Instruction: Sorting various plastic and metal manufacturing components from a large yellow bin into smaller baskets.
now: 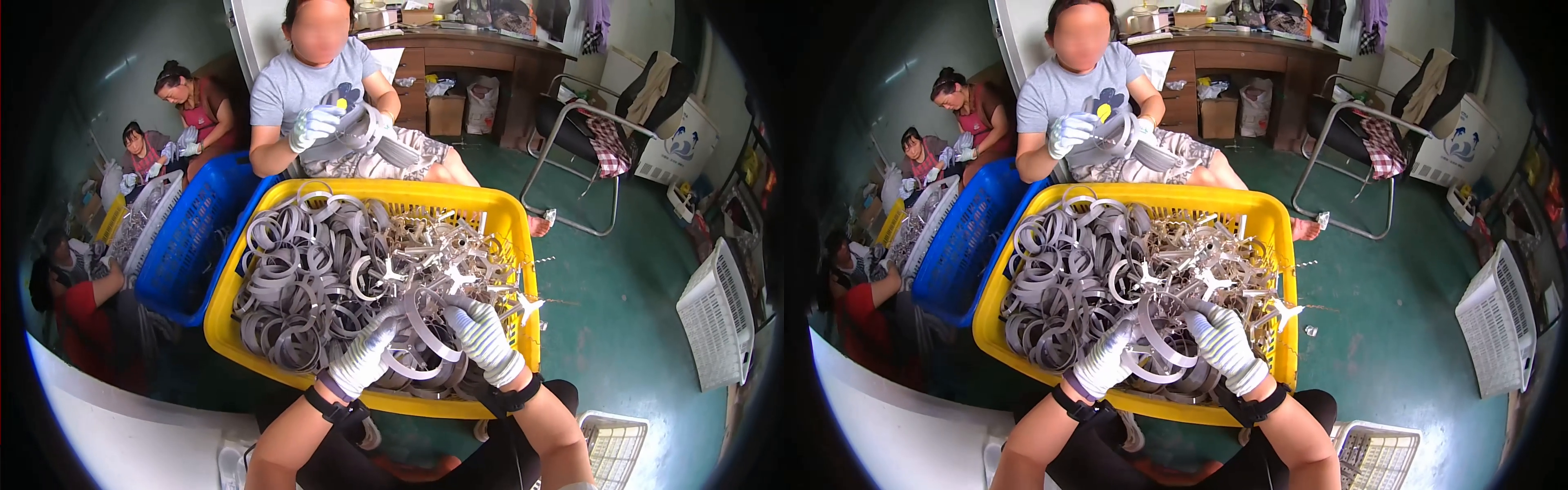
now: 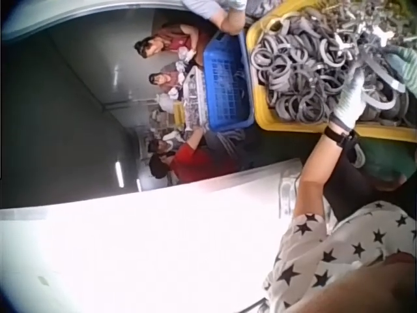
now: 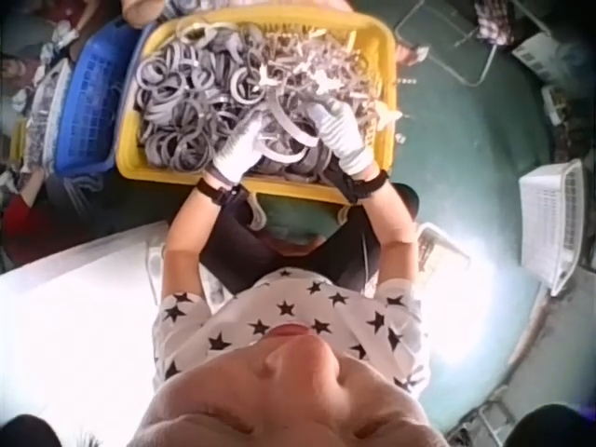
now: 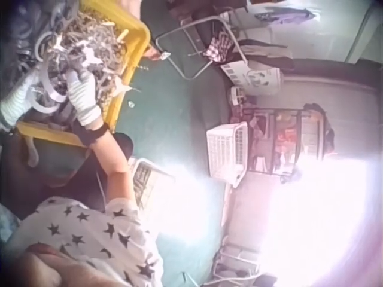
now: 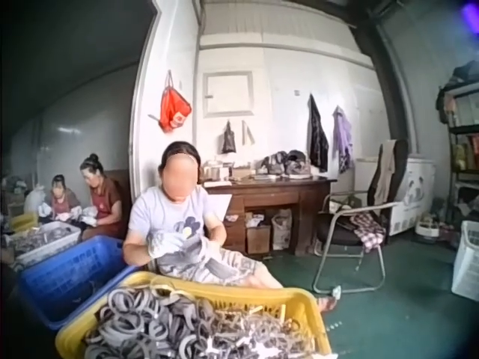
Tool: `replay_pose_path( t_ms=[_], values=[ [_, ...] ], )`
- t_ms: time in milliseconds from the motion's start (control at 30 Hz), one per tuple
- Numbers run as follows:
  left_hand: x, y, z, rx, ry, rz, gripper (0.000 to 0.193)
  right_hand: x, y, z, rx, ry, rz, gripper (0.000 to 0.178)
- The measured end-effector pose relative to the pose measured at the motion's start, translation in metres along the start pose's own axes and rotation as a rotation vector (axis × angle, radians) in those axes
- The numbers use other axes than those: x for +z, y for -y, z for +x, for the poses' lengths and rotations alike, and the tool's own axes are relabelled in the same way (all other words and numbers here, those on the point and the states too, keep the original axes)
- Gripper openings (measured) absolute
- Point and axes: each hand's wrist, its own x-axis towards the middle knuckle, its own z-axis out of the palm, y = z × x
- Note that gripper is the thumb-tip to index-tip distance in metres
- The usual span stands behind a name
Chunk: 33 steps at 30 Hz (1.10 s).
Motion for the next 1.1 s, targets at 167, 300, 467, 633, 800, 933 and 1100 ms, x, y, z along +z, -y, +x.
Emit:
replay_pose_path(
  t_ms=[167,300,467,633,800,933,1100],
  values=[
    [-0.001,0.003,-0.001,-0.008,-0.043,-0.125,0.066,0.004,0.005,-0.005,0.054,-0.028,0.145,0.031],
    [-0.005,0.008,0.002,0.008,-0.014,-0.117,0.072,0.0,0.0,-0.006,0.038,-0.006,0.173,0.03],
    [0.003,-0.002,-0.003,0.035,-0.138,0.136,0.07,-0.008,-0.002,0.003,-0.092,-0.034,-0.529,0.026],
    [-0.012,0.003,0.001,0.033,-0.054,0.114,0.06,0.001,-0.007,0.003,-0.097,-0.06,-0.545,0.028],
    [-0.01,0.001,-0.003,0.013,-0.089,0.103,0.058,0.007,-0.019,0.002,0.028,-0.025,-0.163,0.028],
    [-0.006,-0.005,-0.004,0.039,-0.1,0.158,0.06,0.009,-0.009,-0.001,0.101,-0.018,0.06,0.029],
    [-0.006,-0.002,0.001,0.128,-0.081,0.05,0.067,0.007,0.026,-0.015,0.236,0.139,0.158,0.047]
  ],
)
